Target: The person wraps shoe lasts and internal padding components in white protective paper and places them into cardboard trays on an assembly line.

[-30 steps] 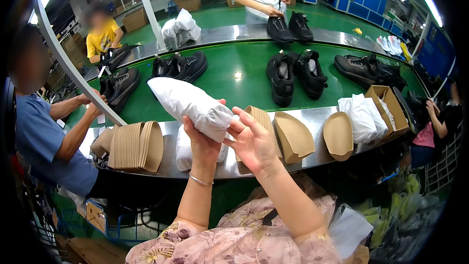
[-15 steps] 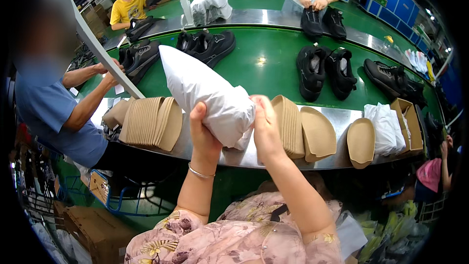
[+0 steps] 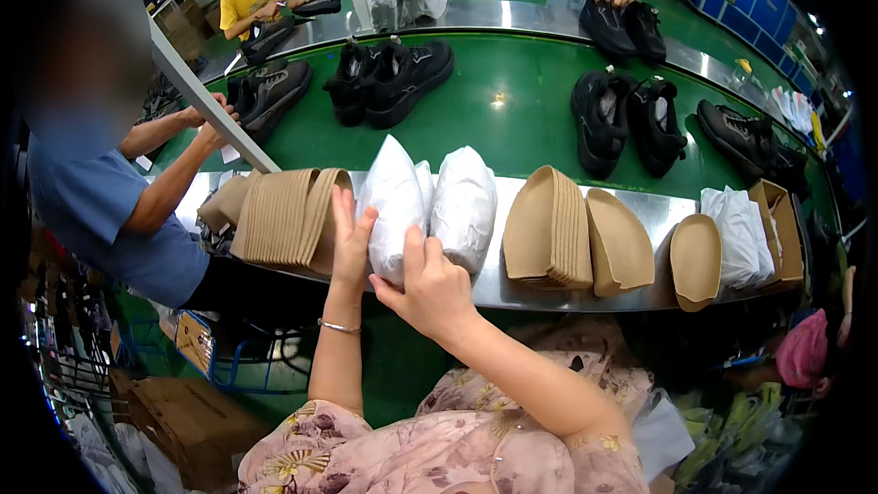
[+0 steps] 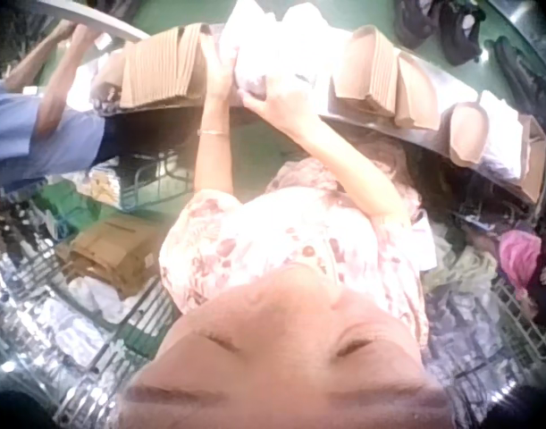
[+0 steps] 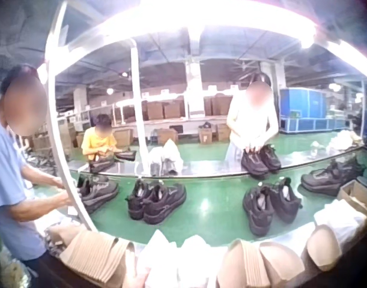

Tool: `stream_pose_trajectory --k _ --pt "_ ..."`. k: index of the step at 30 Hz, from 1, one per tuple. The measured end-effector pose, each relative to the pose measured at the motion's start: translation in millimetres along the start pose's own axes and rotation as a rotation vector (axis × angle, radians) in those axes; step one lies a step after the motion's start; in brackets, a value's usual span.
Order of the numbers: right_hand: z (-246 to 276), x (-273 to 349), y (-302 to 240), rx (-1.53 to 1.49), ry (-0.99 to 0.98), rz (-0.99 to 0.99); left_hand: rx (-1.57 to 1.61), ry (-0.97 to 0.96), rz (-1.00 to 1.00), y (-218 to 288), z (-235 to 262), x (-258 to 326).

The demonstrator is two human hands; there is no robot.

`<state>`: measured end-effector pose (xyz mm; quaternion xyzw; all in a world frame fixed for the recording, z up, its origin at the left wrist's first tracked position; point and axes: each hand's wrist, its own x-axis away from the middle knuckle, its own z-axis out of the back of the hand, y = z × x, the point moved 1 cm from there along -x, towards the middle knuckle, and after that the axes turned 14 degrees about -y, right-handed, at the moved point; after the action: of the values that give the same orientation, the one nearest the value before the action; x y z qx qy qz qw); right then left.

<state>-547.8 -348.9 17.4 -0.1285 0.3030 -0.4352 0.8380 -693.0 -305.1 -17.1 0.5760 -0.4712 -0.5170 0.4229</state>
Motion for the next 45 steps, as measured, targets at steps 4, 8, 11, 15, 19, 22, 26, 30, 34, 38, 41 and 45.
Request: stream_pose_trajectory --k 4,8,11,15,19,22,26,30,34,38,41,45 --pt "-31 -6 -1 0.106 -0.121 -0.039 0.176 -0.118 0.183 -33 16 -6" --pt "-42 -12 0 0.089 -0.236 -0.123 0.176 -0.09 0.265 -40 18 -7" --pt "-54 -12 12 0.037 -0.254 -0.135 0.169 -0.133 0.283 -52 23 -10" --pt "-66 -11 15 0.064 -0.335 -0.143 0.074 -0.175 0.262 -65 30 -13" --pt "-61 -12 11 0.038 -0.414 -0.245 -0.163 -0.084 0.229 -59 30 -9" --pt "-37 -13 -7 0.174 -0.516 -0.259 -0.483 0.111 0.091 -28 24 17" --pt "-3 -33 -29 0.218 -0.196 0.042 -0.905 0.337 -0.213 35 39 57" --pt "-54 -90 -19 -0.439 -0.198 -0.079 -1.503 0.193 -0.184 46 89 22" --pt "-102 -134 -23 -1.196 -0.551 -0.678 -1.521 -0.043 0.045 27 112 15" --pt "-121 -146 -6 -1.482 -0.531 -0.776 -1.602 -0.036 0.064 19 103 13" --pt "-137 -149 -4 -1.29 -0.586 -0.681 -1.608 -0.024 0.114 13 108 12" --pt "-126 -129 -14 -0.999 -0.386 -0.639 -1.67 0.021 0.223 4 116 8"
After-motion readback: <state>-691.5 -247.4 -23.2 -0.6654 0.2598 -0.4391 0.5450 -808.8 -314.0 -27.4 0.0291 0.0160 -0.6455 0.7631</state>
